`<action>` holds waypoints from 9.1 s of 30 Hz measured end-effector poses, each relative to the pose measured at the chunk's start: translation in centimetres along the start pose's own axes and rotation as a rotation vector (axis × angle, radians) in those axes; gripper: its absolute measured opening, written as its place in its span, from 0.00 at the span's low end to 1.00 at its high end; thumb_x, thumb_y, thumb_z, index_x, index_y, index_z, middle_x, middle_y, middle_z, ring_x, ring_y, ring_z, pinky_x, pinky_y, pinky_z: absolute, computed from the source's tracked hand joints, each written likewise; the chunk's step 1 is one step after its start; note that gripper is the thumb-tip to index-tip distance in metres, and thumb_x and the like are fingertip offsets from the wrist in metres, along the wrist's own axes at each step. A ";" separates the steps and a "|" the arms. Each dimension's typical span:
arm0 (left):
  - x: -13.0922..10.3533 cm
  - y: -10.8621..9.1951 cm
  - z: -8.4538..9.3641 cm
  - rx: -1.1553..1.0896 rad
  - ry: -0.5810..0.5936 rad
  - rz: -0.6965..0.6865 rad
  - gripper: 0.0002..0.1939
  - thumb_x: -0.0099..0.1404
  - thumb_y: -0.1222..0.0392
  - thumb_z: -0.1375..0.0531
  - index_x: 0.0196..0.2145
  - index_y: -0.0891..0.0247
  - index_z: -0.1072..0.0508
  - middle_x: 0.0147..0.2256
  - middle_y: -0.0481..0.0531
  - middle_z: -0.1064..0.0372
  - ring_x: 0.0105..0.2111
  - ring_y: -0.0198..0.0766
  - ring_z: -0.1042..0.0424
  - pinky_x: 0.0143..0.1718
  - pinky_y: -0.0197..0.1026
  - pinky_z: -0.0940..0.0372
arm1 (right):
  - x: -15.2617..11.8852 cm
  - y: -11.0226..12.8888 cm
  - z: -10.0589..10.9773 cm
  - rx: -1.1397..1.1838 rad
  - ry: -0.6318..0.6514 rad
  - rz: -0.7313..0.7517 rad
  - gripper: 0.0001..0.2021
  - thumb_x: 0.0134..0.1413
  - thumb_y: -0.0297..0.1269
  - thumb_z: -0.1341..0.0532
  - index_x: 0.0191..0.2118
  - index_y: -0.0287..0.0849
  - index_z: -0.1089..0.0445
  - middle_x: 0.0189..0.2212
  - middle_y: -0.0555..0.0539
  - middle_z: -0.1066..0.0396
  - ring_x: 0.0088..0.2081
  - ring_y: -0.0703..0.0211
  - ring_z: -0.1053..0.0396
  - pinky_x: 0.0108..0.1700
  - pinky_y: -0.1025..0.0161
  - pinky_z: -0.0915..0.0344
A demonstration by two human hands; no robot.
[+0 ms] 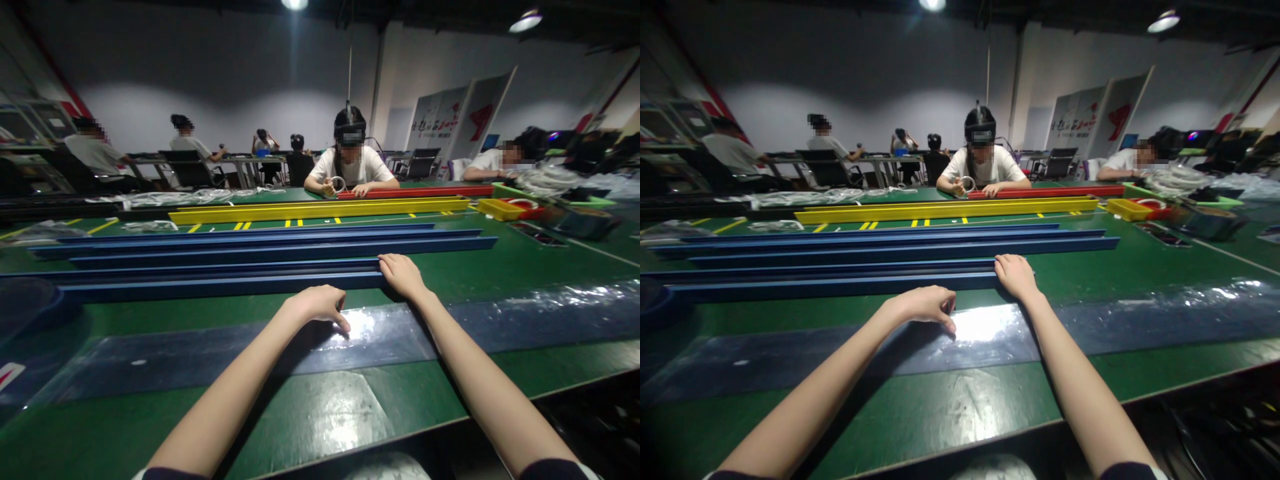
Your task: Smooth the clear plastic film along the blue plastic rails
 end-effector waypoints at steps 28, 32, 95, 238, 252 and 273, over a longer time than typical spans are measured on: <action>-1.5 1.8 1.9 0.028 0.141 0.156 0.16 0.44 0.54 0.33 0.33 0.61 0.23 0.34 0.52 0.25 0.30 0.38 0.28 0.24 0.33 0.42 | 0.0 0.0 0.1 -0.022 -0.009 -0.002 0.20 0.62 0.36 0.56 0.49 0.39 0.32 0.46 0.43 0.29 0.48 0.56 0.34 0.51 0.60 0.42; -1.3 1.9 1.6 0.043 0.147 0.155 0.15 0.45 0.54 0.34 0.31 0.62 0.22 0.31 0.53 0.25 0.29 0.38 0.29 0.23 0.33 0.43 | 0.0 0.0 0.0 -0.022 -0.005 0.003 0.20 0.62 0.36 0.56 0.49 0.39 0.32 0.46 0.43 0.29 0.48 0.56 0.34 0.50 0.60 0.42; -0.5 12.1 -0.3 0.070 -0.627 0.658 0.26 0.63 0.44 0.52 0.51 0.61 0.34 0.52 0.64 0.40 0.52 0.56 0.43 0.49 0.54 0.45 | -1.3 1.9 2.0 -0.102 -0.399 -0.021 0.11 0.58 0.35 0.51 0.30 0.41 0.34 0.29 0.46 0.31 0.35 0.57 0.40 0.39 0.60 0.52; 3.6 2.4 -5.0 0.367 -1.027 -0.037 0.19 0.67 0.53 0.52 0.50 0.64 0.32 0.50 0.60 0.33 0.51 0.47 0.36 0.48 0.49 0.43 | -1.8 4.5 2.5 0.139 -0.003 0.256 0.21 0.62 0.45 0.56 0.46 0.41 0.31 0.45 0.44 0.28 0.46 0.58 0.33 0.46 0.63 0.43; 3.7 2.4 -5.2 0.366 -1.048 0.004 0.18 0.66 0.53 0.52 0.44 0.65 0.30 0.47 0.60 0.30 0.48 0.47 0.33 0.43 0.48 0.40 | -1.8 3.6 3.1 -0.125 -0.102 -0.063 0.25 0.63 0.44 0.59 0.32 0.40 0.28 0.30 0.42 0.26 0.33 0.57 0.31 0.33 0.64 0.46; 3.6 2.3 -4.9 0.366 -1.055 -0.082 0.16 0.66 0.55 0.51 0.45 0.64 0.29 0.47 0.59 0.30 0.48 0.46 0.33 0.44 0.47 0.40 | -1.7 4.1 2.8 -0.030 -0.110 0.104 0.21 0.63 0.43 0.57 0.37 0.40 0.30 0.36 0.42 0.27 0.40 0.56 0.33 0.40 0.62 0.44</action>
Point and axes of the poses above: each hand's wrist, its own x-axis towards the middle knuckle, its own z-axis out of the back of the hand, y = z × x, the point moved 1 cm from there along x, towards the middle knuckle
